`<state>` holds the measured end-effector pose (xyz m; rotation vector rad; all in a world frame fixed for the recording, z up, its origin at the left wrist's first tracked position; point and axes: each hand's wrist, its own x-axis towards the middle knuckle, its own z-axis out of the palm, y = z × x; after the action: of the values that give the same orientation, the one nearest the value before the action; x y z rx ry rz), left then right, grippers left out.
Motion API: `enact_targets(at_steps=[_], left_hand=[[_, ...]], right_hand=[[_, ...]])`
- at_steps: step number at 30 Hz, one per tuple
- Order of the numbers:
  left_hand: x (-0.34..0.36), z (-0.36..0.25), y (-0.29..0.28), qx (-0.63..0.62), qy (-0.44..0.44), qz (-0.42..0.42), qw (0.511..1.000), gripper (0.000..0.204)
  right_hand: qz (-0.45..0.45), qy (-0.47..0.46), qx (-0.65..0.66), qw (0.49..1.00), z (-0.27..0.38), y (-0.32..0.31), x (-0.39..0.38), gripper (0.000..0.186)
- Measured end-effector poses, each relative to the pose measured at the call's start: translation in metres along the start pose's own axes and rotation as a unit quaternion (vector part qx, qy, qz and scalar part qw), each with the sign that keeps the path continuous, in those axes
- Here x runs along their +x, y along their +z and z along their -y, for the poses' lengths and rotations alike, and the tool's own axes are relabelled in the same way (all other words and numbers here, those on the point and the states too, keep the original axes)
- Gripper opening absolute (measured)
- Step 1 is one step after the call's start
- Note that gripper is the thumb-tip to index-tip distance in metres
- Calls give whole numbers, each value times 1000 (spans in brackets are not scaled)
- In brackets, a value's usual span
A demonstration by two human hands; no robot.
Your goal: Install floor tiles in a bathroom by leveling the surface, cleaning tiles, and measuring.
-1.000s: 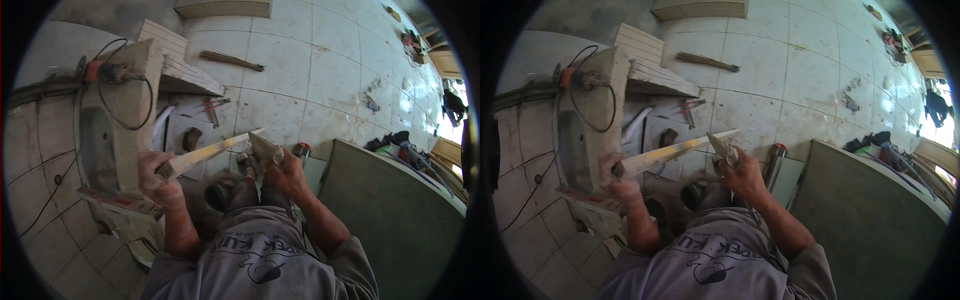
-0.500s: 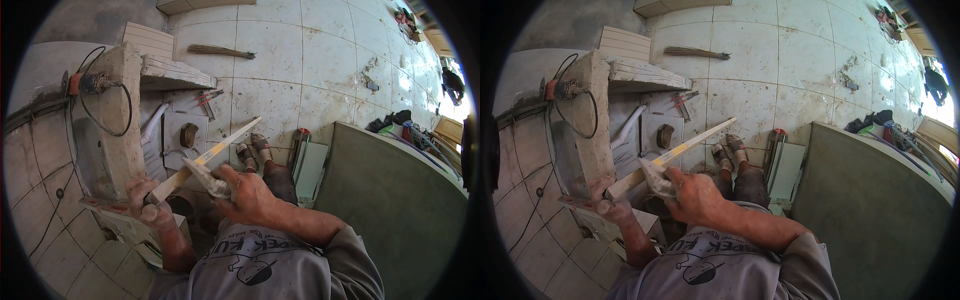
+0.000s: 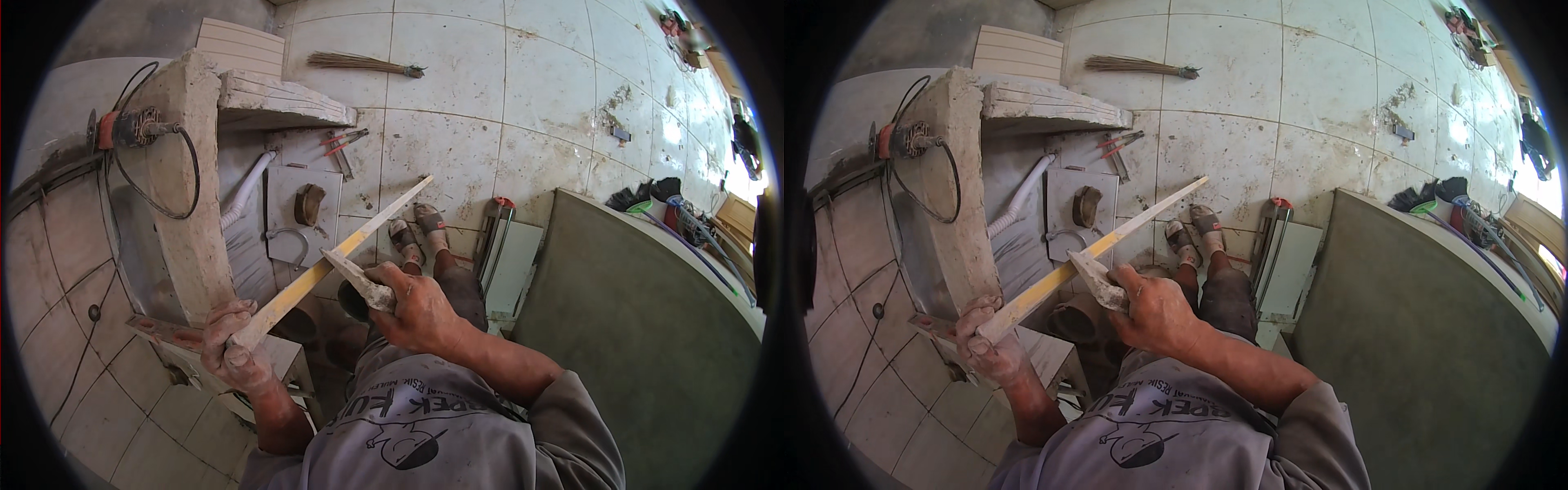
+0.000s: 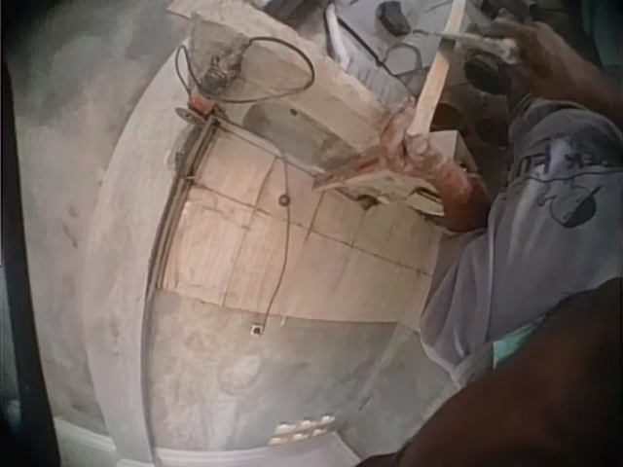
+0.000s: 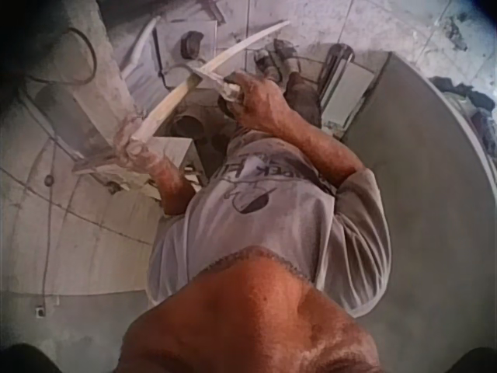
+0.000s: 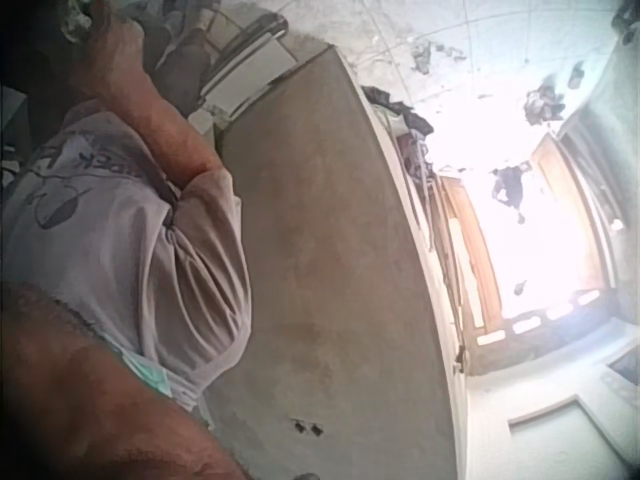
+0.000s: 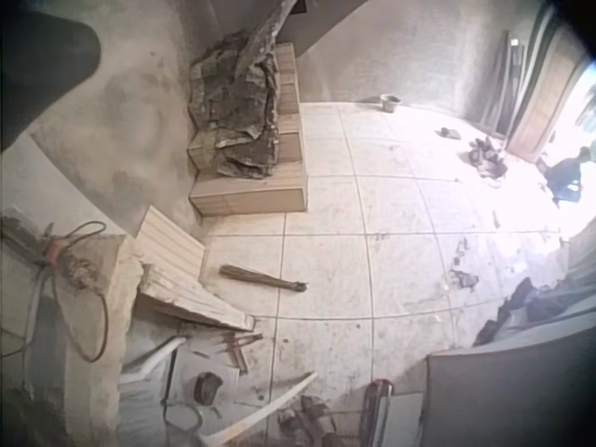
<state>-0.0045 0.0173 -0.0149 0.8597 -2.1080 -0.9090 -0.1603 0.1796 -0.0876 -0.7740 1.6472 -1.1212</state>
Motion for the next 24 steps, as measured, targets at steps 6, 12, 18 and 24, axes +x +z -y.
enact_targets(at_steps=[6, 12, 18, 24], left_hand=[[-6, 3, -5, -51, 3, 20, 999, 45], [0, 11, -8, -16, -14, 40, 999, 45], [-2, 4, -10, -51, -38, 42, 997, 40], [-5, 9, -10, -134, -43, 27, 990, 38]], right_hand=[[-32, 118, -66, 990, -65, 8, 39, 36], [-84, 107, -85, 987, -113, 11, 60, 38], [43, 69, -60, 995, -43, -7, 33, 39], [-10, 61, -54, 997, -60, -10, 34, 38]])
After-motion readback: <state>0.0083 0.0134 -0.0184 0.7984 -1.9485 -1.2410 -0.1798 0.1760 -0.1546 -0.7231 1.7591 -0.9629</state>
